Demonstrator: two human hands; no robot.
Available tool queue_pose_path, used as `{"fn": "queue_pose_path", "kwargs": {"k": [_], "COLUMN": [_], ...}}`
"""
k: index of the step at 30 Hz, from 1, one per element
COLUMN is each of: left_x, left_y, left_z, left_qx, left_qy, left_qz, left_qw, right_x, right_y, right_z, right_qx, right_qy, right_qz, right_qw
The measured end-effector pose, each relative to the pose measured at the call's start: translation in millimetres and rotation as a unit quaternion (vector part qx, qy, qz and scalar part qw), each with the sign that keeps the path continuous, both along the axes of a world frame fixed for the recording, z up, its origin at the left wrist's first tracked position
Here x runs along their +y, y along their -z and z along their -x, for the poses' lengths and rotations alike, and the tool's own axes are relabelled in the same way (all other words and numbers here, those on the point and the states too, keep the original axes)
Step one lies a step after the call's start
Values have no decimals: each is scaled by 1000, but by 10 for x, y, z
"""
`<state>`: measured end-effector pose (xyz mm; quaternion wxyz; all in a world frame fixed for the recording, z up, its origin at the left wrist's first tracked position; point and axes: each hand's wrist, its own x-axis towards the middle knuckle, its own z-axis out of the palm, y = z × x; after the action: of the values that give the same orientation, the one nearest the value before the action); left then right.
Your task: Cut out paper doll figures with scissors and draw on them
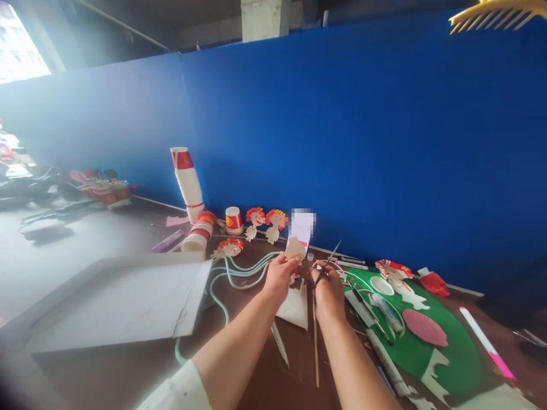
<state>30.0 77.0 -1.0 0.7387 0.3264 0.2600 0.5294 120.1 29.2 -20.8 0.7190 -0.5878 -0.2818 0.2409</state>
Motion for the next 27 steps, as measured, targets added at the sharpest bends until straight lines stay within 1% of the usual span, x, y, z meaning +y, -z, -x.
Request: {"fn": "queue_pose_path", "kwargs": {"k": [3,5,9,12,17,24,27], "left_x": [47,57,26,0,3,-1,7], "left_y": [50,74,55,34,60,65,90], "left_z": [18,26,46,58,43,9,-4], "left_qx": [3,-6,-20,-33,-26,-29,-28], "left_qy": [3,18,47,66,69,85,86], "left_qz": [20,27,36,34,44,22,7], "left_qw": [1000,999,998,997,996,996,996], "right_x": [-16,-25,-38,-43,-47,-45,-42], "right_y": [-43,-69,-101,-115,-153,-170,-152], "right_z": [29,55,80,68,68,102,97], "right_qx": [23,30,31,28,27,35,34], "right_qy": [-4,-16,-40,-44,-42,-31,-39], "right_qz": [20,21,10,4,-1,-7,-8], "right_qw": [1000,999,999,999,999,999,999]}}
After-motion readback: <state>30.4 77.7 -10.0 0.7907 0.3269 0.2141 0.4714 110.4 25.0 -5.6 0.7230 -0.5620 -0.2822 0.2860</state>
